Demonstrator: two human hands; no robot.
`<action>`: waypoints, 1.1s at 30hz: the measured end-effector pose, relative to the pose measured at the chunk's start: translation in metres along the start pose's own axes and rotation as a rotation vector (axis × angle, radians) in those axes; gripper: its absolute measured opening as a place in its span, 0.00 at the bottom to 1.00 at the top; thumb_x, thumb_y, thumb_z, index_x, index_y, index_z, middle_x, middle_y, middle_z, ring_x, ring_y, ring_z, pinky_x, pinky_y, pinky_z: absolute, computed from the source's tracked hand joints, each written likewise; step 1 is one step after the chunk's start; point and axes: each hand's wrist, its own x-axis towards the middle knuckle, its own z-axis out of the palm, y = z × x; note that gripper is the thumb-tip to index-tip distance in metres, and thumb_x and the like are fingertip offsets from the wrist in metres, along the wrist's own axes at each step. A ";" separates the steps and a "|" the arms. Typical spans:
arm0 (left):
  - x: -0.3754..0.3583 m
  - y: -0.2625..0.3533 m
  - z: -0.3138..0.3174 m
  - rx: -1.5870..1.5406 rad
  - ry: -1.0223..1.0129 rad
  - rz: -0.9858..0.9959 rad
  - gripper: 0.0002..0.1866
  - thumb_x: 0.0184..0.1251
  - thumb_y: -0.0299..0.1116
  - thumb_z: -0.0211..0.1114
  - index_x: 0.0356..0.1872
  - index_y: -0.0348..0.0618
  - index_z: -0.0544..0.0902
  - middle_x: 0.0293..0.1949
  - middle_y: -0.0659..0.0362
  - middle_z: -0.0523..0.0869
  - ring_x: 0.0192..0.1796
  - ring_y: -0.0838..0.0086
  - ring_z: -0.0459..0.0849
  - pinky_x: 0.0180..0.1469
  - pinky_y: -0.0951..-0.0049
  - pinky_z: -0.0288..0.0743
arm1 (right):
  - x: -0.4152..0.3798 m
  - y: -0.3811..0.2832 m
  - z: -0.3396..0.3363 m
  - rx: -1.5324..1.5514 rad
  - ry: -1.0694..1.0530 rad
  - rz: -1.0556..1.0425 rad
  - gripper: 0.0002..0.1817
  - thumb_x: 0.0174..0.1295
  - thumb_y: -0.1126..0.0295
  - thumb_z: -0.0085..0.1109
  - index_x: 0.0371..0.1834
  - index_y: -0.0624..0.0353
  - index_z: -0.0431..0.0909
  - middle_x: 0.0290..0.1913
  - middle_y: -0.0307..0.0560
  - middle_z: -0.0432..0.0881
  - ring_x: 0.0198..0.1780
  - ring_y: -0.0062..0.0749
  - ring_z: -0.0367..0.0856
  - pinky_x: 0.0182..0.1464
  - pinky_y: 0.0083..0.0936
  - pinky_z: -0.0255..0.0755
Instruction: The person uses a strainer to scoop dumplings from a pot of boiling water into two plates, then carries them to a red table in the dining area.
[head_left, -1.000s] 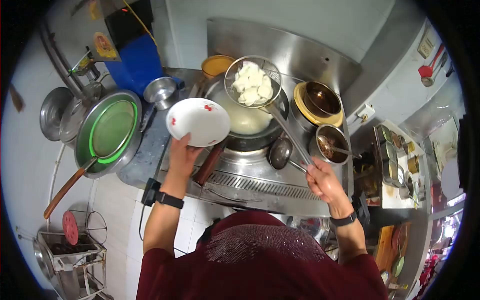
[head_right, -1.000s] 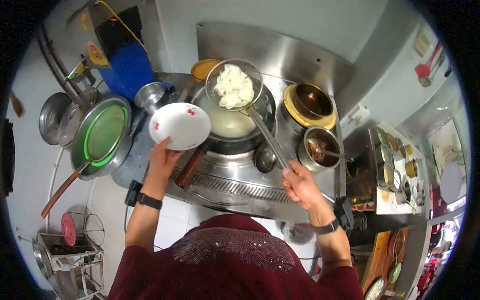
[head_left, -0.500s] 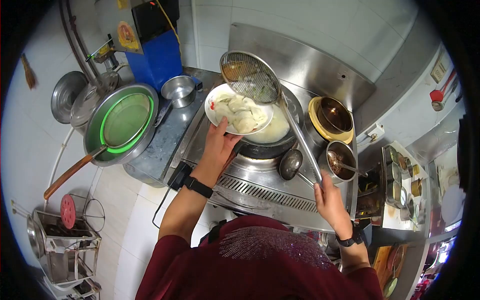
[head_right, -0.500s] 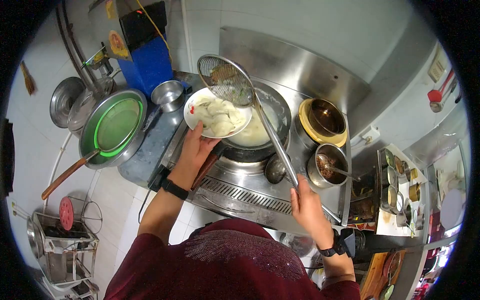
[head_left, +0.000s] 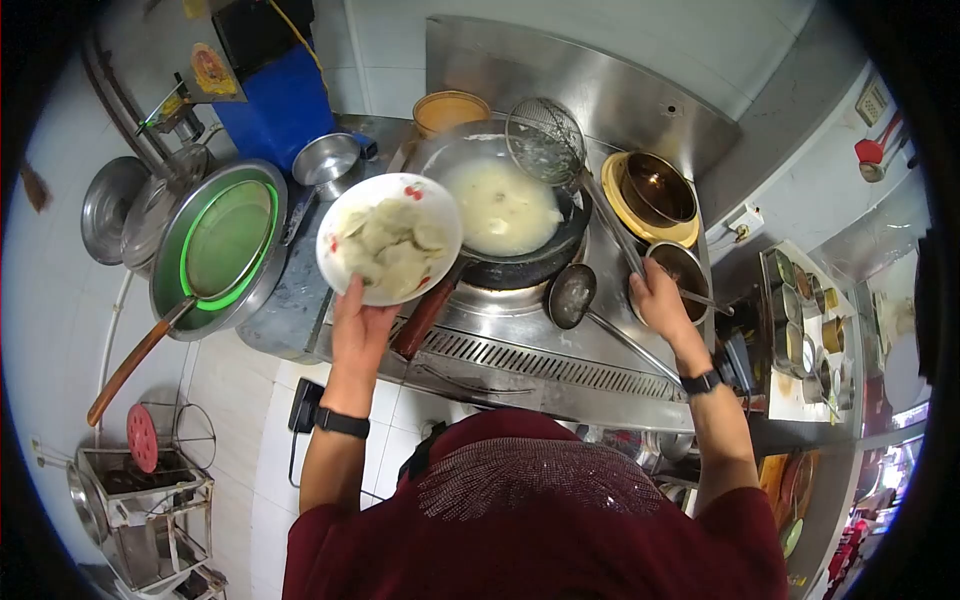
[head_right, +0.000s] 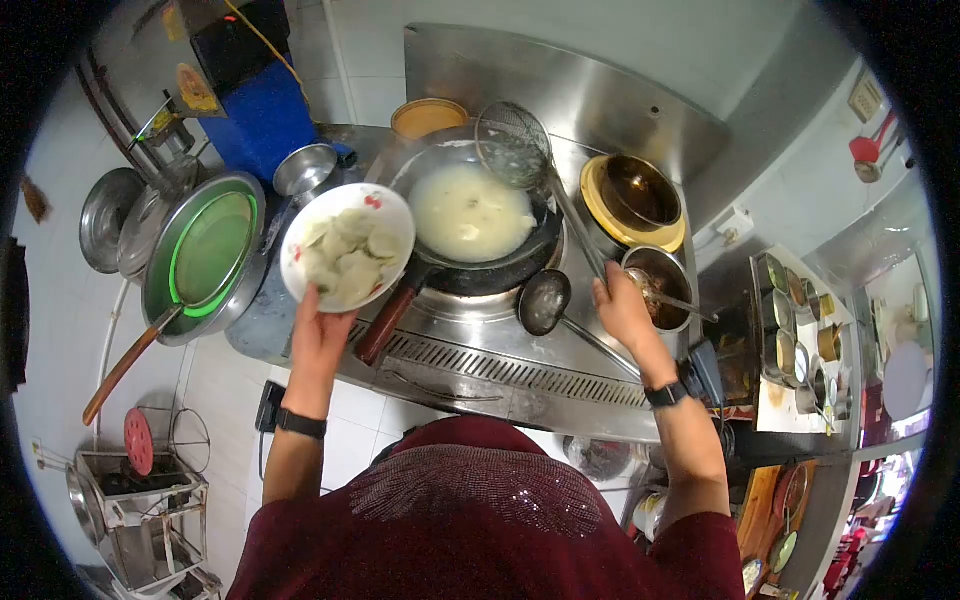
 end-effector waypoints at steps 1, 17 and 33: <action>-0.007 0.004 -0.005 -0.014 0.037 0.012 0.26 0.61 0.33 0.54 0.60 0.47 0.57 0.59 0.53 0.62 0.61 0.60 0.63 0.59 0.52 0.60 | 0.009 0.011 0.003 -0.434 0.126 -0.296 0.09 0.58 0.74 0.43 0.39 0.67 0.64 0.23 0.61 0.75 0.23 0.50 0.75 0.26 0.38 0.70; -0.068 0.012 -0.015 -0.029 0.209 0.109 0.28 0.60 0.34 0.56 0.59 0.43 0.57 0.59 0.53 0.62 0.61 0.60 0.63 0.60 0.54 0.60 | 0.035 -0.002 -0.025 -0.186 -0.528 0.338 0.20 0.57 0.63 0.48 0.49 0.64 0.66 0.25 0.53 0.77 0.19 0.36 0.74 0.23 0.28 0.68; -0.066 0.010 -0.017 0.019 0.194 0.092 0.28 0.58 0.35 0.59 0.58 0.40 0.59 0.58 0.54 0.65 0.59 0.62 0.65 0.59 0.57 0.63 | -0.002 -0.004 -0.013 0.899 -0.690 0.684 0.09 0.62 0.70 0.44 0.43 0.61 0.68 0.17 0.31 0.59 0.11 0.09 0.50 0.07 0.07 0.42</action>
